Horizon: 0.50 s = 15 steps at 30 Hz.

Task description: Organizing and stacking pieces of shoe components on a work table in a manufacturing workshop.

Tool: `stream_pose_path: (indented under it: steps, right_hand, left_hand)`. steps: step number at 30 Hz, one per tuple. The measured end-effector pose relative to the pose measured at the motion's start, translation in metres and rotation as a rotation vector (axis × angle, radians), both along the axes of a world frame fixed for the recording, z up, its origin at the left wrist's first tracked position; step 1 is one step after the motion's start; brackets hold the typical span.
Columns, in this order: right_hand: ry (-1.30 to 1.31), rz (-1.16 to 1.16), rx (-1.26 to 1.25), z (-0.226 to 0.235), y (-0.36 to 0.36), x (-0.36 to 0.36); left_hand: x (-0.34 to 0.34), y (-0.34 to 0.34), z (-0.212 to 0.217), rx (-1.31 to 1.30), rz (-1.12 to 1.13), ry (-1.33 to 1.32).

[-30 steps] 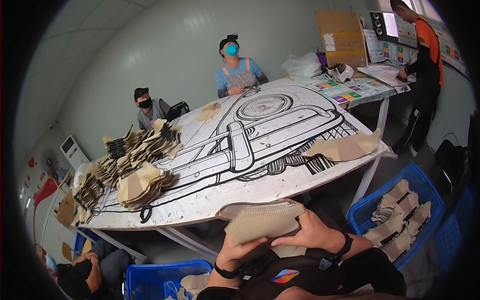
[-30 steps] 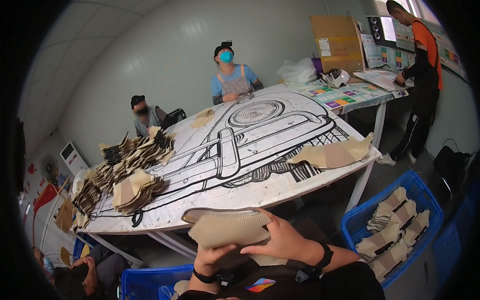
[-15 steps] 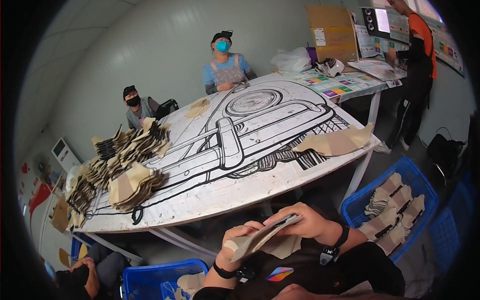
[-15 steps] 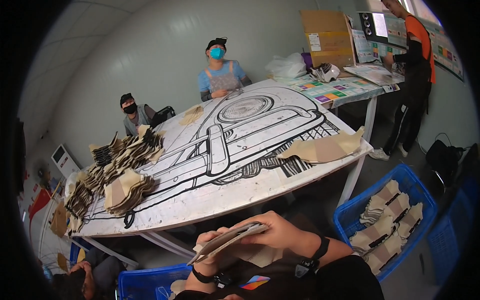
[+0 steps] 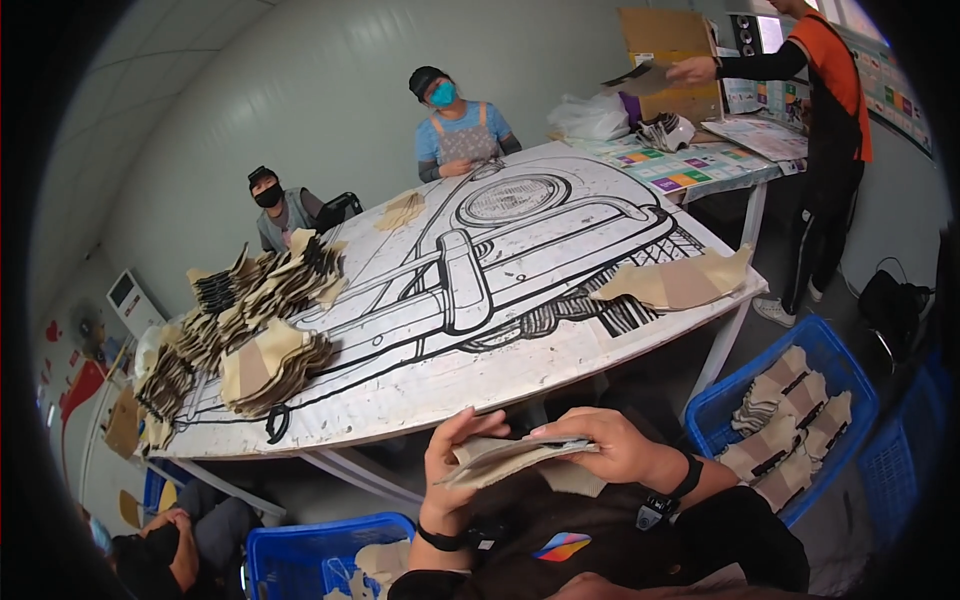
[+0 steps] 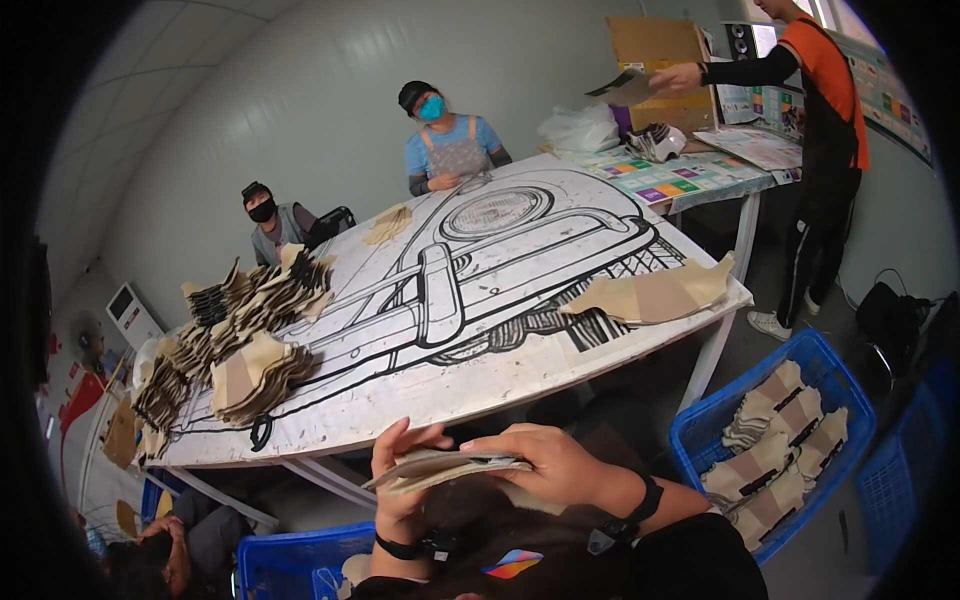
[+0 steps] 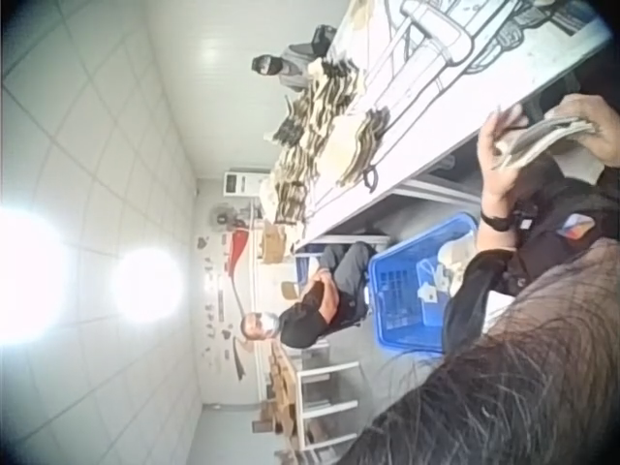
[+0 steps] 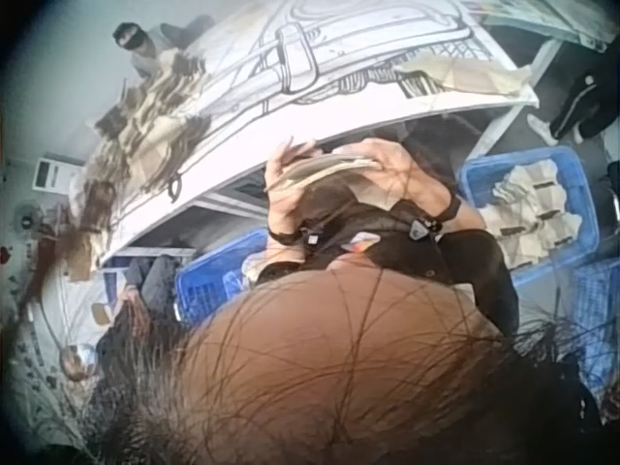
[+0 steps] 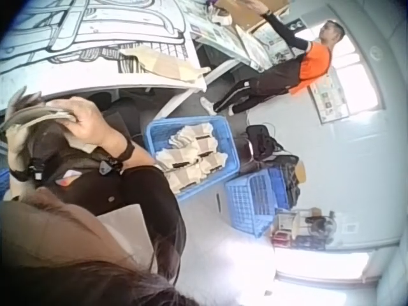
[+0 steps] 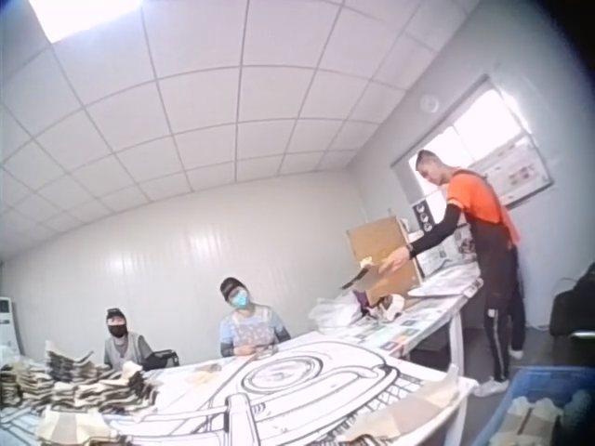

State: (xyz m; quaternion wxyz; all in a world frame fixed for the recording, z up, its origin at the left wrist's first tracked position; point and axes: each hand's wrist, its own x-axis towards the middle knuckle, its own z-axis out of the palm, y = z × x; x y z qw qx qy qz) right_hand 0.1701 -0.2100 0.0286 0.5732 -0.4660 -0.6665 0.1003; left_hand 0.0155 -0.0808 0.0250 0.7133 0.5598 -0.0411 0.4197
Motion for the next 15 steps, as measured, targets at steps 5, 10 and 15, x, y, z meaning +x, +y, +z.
stream_pose_path:
  steps: [5, 10, 15]
  right_hand:
    - [-0.026, 0.081, 0.064, -0.002, 0.003, -0.002]
    - [0.217, 0.268, -0.073, -0.006, 0.004, -0.007]
    - [0.198, 0.271, -0.165, -0.008, 0.0, -0.004]
  left_hand:
    - [-0.01, 0.018, 0.01, 0.741, 0.124, 0.222]
    - [-0.013, 0.016, 0.004, 0.823, 0.135, 0.05]
    - [-0.009, 0.022, -0.005, 0.771, 0.001, -0.039]
